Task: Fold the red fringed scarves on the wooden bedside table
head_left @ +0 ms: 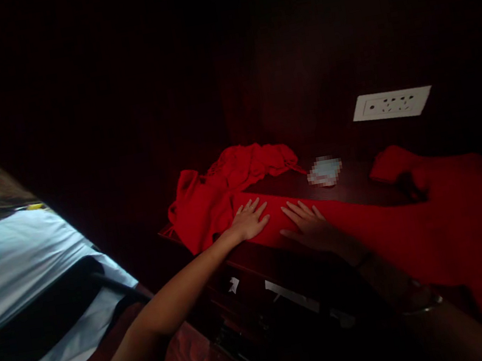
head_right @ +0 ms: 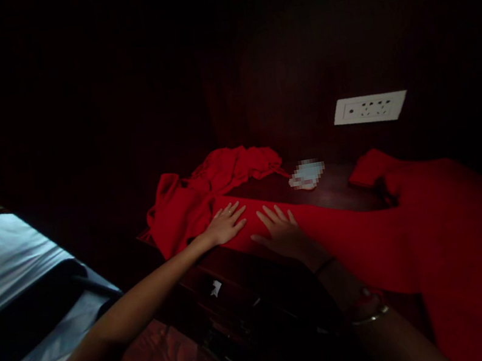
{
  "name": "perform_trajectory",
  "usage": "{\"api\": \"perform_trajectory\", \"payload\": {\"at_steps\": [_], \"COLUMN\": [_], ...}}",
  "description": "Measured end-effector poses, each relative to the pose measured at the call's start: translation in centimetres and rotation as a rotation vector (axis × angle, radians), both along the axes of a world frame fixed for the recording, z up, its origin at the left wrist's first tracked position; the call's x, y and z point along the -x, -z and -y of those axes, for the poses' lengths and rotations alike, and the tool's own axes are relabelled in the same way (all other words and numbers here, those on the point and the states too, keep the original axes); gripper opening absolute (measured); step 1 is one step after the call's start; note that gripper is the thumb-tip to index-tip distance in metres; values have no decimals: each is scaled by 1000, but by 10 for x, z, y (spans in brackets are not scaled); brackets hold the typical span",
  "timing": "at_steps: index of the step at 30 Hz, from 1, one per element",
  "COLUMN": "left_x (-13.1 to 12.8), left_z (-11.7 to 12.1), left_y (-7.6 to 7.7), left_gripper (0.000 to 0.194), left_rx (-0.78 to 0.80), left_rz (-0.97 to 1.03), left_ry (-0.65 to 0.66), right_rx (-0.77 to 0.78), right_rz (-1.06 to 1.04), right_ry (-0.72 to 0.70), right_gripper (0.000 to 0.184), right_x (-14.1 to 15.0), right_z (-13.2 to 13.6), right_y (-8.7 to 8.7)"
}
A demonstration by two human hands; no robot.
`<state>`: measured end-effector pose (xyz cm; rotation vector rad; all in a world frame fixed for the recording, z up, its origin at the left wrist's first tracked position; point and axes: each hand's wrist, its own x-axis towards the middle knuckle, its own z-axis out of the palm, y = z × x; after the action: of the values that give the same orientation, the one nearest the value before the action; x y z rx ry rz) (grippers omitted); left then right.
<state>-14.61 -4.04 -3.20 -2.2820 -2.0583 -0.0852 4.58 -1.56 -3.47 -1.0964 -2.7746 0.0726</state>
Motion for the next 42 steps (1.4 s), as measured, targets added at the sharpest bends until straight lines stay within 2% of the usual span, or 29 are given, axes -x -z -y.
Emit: {"api": "perform_trajectory", "payload": {"at_steps": [3, 6, 9, 12, 16, 19, 22, 25, 28, 31, 34, 36, 38, 40, 42], "left_x": [7, 12, 14, 13, -4, -28, -45, -45, -40, -37, -38, -41, -44, -47, -45], "left_z": [-5, -7, -6, -5, -12, -23, -33, -40, -44, -46, -46, -44, -41, -36, -31], "left_y": [7, 7, 7, 5, -4, -8, -1, 10, 17, 18, 16, 14, 13, 11, 6], "left_gripper": [53, 56, 57, 57, 57, 56, 61, 65, 65, 65, 65, 64, 62, 57, 50], "left_rx": [44, 64, 64, 74, 110, 12, -6, 50, 35, 33, 38, 34, 13, -53, -156], "left_rz": [35, 54, 59, 55, 30, 47, 96, 96, 99, 103, 104, 109, 115, 120, 113], "left_ry": [-17, -48, -63, -77, -123, -59, 28, 8, 9, 6, 1, 0, 5, 16, 40], "right_rx": [-19, 4, 22, 88, 106, 40, 78, 90, -35, -109, -122, -181, -258, -300, -259], "right_rz": [25, 77, 100, 138, 157, 114, 148, 254, 341, 314, 255, 192, 101, 13, -33], "right_ry": [112, 158, 231, 376, 537, 484, 449, 569, 692, 829, 943, 940, 851, 687, 483], "right_gripper": [69, 70, 72, 74, 75, 73, 69, 64, 56, 52, 54, 57, 59, 61, 62], "right_x": [-2, -13, -35, -63, -86, -85, -92, -128, -186, -242, -274, -273, -249, -207, -154], "right_z": [-6, -8, -10, -13, -10, -3, -1, -3, -2, 2, 6, 5, 4, 2, 2], "right_y": [-1, 4, 8, 5, -2, -4, -4, -7, -12, -15, -18, -23, -30, -34, -33]}}
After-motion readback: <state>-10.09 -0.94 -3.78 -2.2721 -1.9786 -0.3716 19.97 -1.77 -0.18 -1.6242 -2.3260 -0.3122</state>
